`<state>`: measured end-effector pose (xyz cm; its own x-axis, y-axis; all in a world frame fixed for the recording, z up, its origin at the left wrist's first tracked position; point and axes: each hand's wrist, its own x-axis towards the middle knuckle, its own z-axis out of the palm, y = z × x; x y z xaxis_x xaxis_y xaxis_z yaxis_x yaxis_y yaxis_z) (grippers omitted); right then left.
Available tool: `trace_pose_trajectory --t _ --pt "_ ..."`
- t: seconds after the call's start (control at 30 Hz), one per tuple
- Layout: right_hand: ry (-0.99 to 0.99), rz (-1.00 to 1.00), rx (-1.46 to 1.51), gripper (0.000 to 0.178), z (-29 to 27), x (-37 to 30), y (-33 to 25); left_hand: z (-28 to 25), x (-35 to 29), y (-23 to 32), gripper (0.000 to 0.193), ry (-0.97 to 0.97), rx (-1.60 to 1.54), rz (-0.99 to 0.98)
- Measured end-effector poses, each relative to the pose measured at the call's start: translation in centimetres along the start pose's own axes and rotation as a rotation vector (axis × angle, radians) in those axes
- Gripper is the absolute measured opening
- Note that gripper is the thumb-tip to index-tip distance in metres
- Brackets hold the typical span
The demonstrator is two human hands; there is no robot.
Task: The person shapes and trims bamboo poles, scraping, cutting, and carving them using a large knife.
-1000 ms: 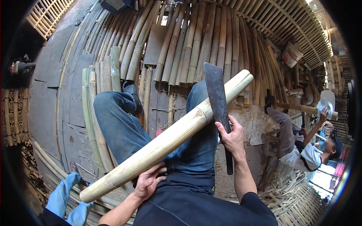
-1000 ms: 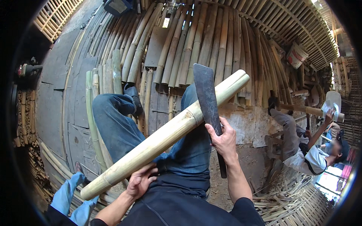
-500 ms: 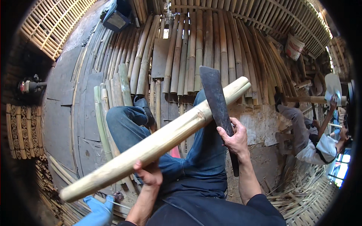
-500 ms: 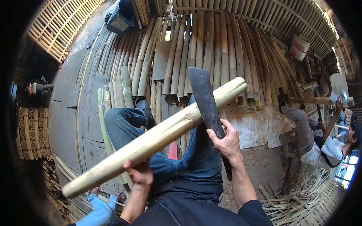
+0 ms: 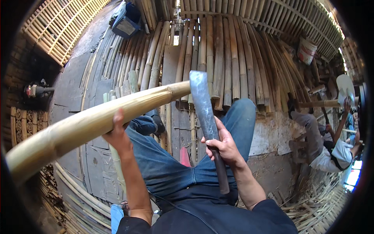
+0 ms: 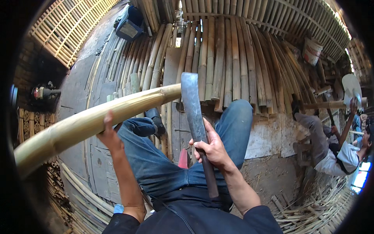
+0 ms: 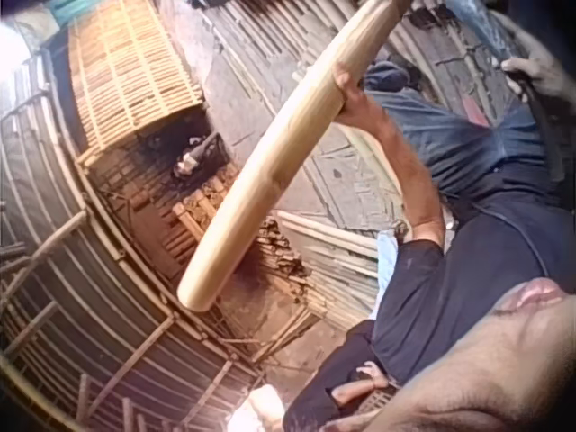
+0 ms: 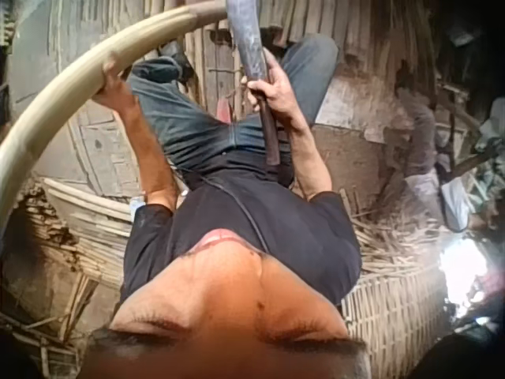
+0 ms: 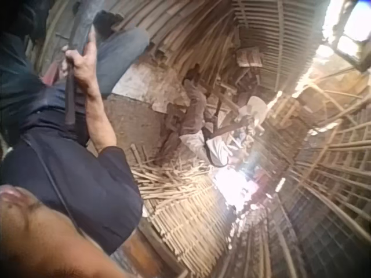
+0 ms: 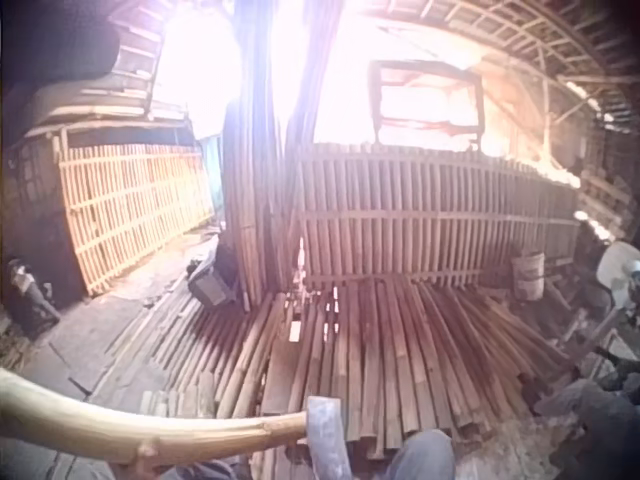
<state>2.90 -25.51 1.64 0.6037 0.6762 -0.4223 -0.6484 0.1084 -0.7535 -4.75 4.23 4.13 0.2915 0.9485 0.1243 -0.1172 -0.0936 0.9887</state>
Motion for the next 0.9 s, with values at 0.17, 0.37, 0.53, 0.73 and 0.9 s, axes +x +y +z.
trace_pose_trajectory --t 0.17,0.37,0.53,0.73,0.9 --pt "0.152 0.1 -0.143 0.08 -0.5 4.8 3.1 1.1 -0.5 -5.3 0.047 -0.019 0.205 0.116" --pt "0.138 0.238 0.237 0.047 -1.5 9.7 7.4 0.3 -1.0 -11.2 0.074 0.021 0.726 0.076" --pt "0.225 0.545 0.373 0.01 -5.5 11.9 14.4 0.1 -1.4 -13.2 0.07 -0.062 0.649 0.241" --pt "0.178 0.336 -0.127 0.034 -1.6 9.1 12.1 -3.8 4.2 -11.9 0.052 -0.253 0.008 0.276" --pt "0.109 0.327 -0.17 0.021 -1.3 8.8 11.9 -2.3 9.8 -7.9 0.05 -0.192 -0.141 0.23"
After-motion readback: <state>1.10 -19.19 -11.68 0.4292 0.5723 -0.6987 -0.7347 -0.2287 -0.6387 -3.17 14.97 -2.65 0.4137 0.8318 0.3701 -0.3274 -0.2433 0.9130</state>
